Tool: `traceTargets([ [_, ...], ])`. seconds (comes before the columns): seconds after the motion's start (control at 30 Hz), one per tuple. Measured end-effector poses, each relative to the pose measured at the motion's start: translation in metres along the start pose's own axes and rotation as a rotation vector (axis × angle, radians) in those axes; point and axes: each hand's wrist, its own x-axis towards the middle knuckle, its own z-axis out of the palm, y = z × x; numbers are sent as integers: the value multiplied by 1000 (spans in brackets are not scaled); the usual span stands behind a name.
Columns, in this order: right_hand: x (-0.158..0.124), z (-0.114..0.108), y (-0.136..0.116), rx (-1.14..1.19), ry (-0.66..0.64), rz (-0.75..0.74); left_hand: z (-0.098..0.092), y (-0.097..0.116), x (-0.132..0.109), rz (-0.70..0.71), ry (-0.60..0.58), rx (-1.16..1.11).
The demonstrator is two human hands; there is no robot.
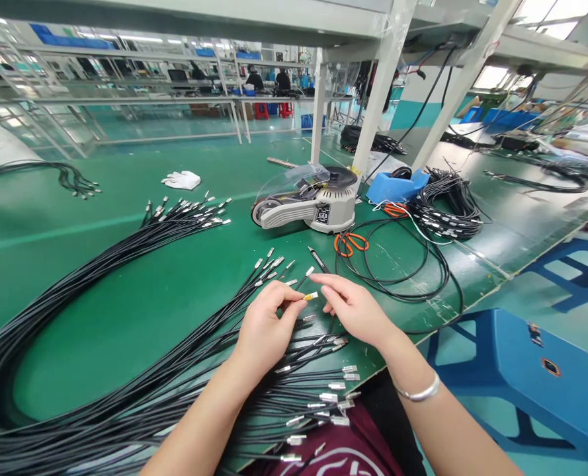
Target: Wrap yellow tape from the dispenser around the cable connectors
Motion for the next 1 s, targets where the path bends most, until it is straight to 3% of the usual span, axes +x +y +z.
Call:
traceTargets([
  [0.1,3,-2,9,-207,-58,-174,2,-1,-2,84,32,39],
  [0.27,14,-4,8,-459,-2,-305,5,-2,-3,133,40,62],
  [0.33,14,-7,2,-550,-97,-286,5,-2,-3,122,52,64],
  [0.43,3,-16,-7,-609,-349,-153,5,0,-3,61,85,51],
  [0.5,-6,-22,-11,-522,-418,-86,6,1,-3,7,88,33],
  [0.63,-9,-25,-12,-76,-139,134,10,2,-4,-124,31,11],
  [0.73,0,-19,-13,172,-81,217,12,2,-4,-206,-13,-14],
  [1.0,6,-8,-14,258,-89,223,8,10,-2,-167,-85,3],
])
